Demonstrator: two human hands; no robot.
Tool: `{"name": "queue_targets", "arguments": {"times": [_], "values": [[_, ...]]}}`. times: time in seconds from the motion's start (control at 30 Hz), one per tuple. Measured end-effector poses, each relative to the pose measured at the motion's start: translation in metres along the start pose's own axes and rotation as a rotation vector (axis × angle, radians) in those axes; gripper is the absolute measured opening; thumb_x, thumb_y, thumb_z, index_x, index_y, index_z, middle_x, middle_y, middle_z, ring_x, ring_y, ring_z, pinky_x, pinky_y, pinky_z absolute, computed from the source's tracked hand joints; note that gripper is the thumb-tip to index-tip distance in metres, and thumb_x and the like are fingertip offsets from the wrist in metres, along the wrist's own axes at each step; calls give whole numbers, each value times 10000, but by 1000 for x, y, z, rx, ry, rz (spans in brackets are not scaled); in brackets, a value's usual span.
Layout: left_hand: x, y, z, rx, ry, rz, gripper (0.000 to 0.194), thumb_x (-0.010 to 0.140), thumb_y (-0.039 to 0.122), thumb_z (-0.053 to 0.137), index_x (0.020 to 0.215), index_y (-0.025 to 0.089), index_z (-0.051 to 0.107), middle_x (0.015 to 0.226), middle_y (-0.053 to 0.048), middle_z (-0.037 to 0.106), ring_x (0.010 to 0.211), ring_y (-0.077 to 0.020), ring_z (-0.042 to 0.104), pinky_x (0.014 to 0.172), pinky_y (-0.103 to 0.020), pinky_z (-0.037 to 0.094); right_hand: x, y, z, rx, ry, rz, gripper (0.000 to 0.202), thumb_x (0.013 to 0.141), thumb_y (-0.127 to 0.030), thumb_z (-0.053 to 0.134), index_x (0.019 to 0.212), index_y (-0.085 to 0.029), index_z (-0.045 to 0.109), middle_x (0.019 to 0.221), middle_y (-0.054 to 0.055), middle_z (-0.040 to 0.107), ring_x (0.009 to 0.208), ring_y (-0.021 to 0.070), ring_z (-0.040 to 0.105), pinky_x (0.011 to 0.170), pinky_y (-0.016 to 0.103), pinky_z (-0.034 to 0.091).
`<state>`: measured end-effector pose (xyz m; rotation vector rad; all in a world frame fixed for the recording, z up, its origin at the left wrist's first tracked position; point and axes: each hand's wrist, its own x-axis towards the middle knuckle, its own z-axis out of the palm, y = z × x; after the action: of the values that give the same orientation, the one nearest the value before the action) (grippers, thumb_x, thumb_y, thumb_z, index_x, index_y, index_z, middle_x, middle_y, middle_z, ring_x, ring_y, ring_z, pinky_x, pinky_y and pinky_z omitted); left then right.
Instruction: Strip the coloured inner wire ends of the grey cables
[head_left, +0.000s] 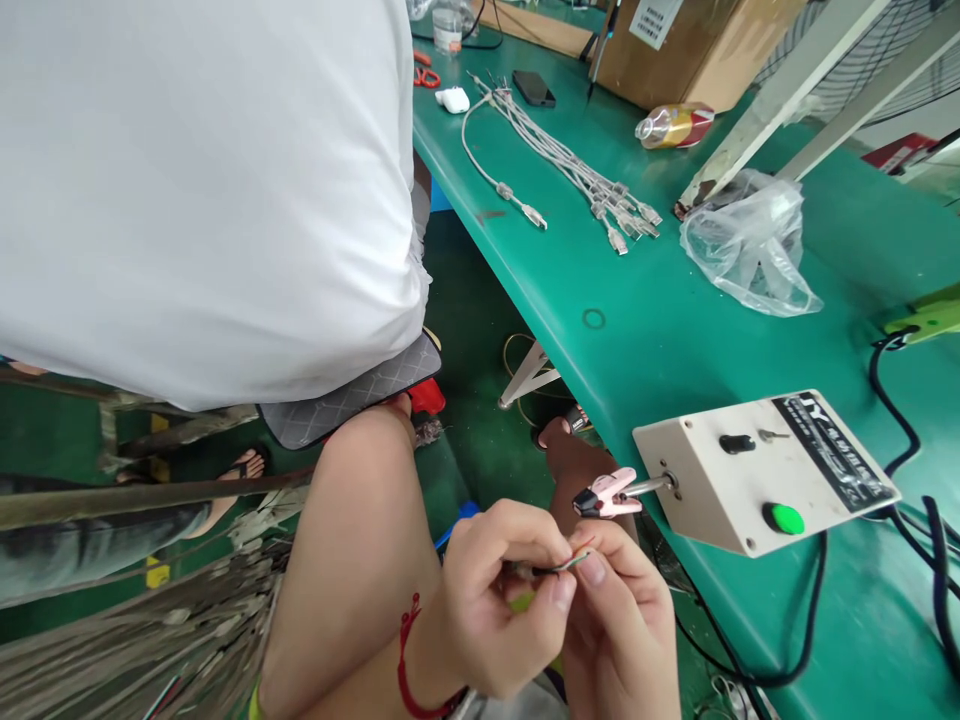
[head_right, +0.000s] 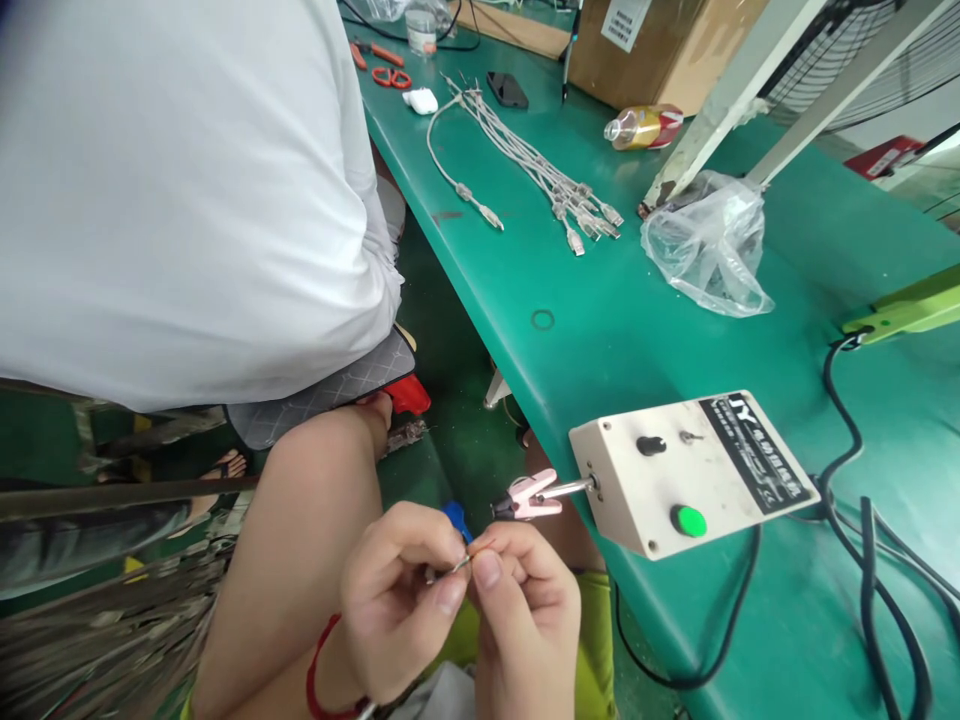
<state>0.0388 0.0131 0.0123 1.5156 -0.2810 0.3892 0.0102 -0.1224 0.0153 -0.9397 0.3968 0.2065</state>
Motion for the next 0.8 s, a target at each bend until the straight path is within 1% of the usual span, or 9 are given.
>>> {"name": "queue_targets", "arguments": {"times": [0.13,0.2,0.27,0.33,0.4,0.53,0.67,0.73,0.8], "values": [[0,-1,1,8,13,-2,159,940,128,720,1019,254,661,595,67,625,390,-93,418,411,-233,351,3,-4,13,14,8,12,216,912,-427,997,899,-251,872,745,19,711,626,145,622,640,265,559],[3,0,2,11,8,23,156,927,114,715,989,247,664,641,39,708,401,-96,497,417,-228,380,6,-8,23,26,0,-27,272,917,-439,987,828,-228,839,609,-37,553,494,77,414,509,194,412],[6,1,2,4,5,45,198,895,70,693,982,244,659,711,19,785,437,-97,585,429,-212,401,8,-10,31,41,-29,-62,309,930,-430,975,776,-215,815,534,-104,351,457,36,164,444,169,224],[8,2,2,3,13,53,241,857,40,671,985,243,657,735,20,806,452,-92,608,427,-197,396,9,-11,36,49,-48,-64,300,941,-426,966,776,-217,827,519,-127,271,469,28,63,442,176,139],[9,3,2,26,28,53,243,836,42,671,972,243,659,695,31,767,431,-84,563,413,-193,373,9,-11,37,54,-51,-54,281,941,-442,964,803,-225,851,508,-126,279,463,27,70,448,179,139],[9,4,2,77,28,43,225,830,38,675,938,234,662,659,47,696,417,-64,490,409,-180,351,8,-10,34,52,-39,-66,275,931,-435,979,804,-225,854,515,-121,294,475,29,109,473,171,220],[12,7,3,70,18,44,247,817,6,659,924,228,649,662,55,707,400,-45,451,400,-174,324,7,-8,31,40,-12,-58,258,924,-429,987,796,-239,870,538,-112,283,502,42,135,478,159,250],[14,8,3,52,14,43,253,815,0,658,923,228,641,658,64,698,403,-39,435,400,-166,311,8,-6,29,23,0,-44,265,907,-442,1000,800,-235,875,554,-88,361,502,46,202,482,158,296],[15,8,3,35,9,41,247,819,7,657,920,231,637,650,72,668,419,-37,416,408,-161,307,9,-5,28,22,31,-45,275,879,-456,1018,804,-233,876,599,-40,508,504,63,345,500,175,379]]}}
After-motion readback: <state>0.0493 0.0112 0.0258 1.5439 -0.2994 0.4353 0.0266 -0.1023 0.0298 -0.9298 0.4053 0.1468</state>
